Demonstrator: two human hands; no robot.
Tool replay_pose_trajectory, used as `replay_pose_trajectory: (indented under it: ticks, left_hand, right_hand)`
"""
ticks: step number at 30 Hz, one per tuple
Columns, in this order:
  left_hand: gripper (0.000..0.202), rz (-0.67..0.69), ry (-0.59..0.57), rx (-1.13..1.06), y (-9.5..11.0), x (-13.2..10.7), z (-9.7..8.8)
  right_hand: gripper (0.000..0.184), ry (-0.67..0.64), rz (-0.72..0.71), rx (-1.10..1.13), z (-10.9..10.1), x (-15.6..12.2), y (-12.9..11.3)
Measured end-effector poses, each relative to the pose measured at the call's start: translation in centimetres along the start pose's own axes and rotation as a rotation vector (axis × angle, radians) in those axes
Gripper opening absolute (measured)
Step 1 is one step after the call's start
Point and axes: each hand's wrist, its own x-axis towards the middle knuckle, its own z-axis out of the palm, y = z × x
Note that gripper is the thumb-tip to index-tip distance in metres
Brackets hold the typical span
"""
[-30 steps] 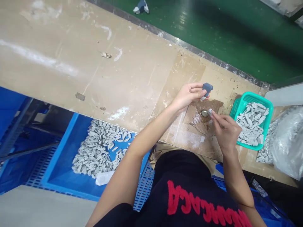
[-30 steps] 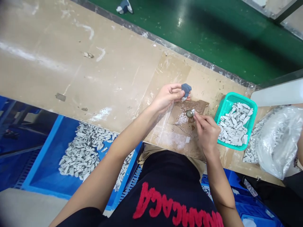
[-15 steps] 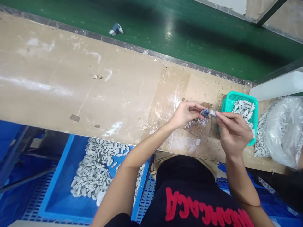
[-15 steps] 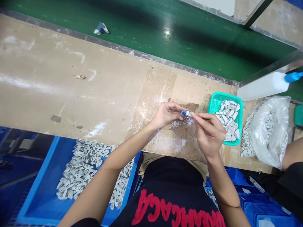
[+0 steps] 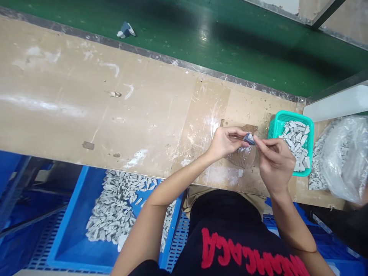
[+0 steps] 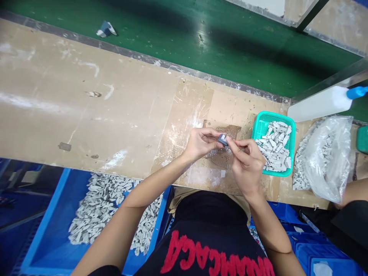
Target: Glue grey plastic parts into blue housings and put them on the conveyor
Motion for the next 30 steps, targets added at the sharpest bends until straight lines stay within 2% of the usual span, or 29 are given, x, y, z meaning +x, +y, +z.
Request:
replay_pose_trajectory:
  ticks: [8,12,15,19,22,23,26,30]
  left_hand:
    - [0.028,0.011,0.052,0.012,-0.6,0.5,-0.7]
    - [0.024,-0.023,0.066,0.042,-0.4,0.9,-1.0]
    - [0.029,-0.046,0.063,0.07,-0.1,1.3,-1.3]
    - [0.045,-0.142,-0.005,-0.087,1.1,1.4,-1.8]
    - [0.067,-0.201,-0.044,-0.251,2.1,1.1,-2.1]
    - [0.068,-0.194,-0.022,-0.295,2.3,1.1,-2.2]
    - [0.051,-0.134,0.13,-0.414,2.7,1.3,-2.5]
    - [0.038,-0.126,0.315,-0.451,2.8,1.9,-3.0]
  right_hand:
    - [0.04,0.046,0.057,-0.016,2.1,-0.6,-0.8]
    - [0.045,0.078,0.043,-0.014,3.1,-1.1,-0.4]
    - [0.042,0.039,0.044,0.004,3.3,-0.5,0.2]
    - [0.036,-0.062,0.043,0.074,2.0,1.4,0.3]
    - [0.037,0.086,0.053,0.078,-0.2,1.7,0.5]
    - [0.037,0.115,0.071,0.071,-0.9,1.5,0.8]
    - [0.036,0.139,0.155,0.062,-2.6,-0.2,2.5]
    - [0.037,0.114,0.319,0.091,-3.6,-2.8,5.2]
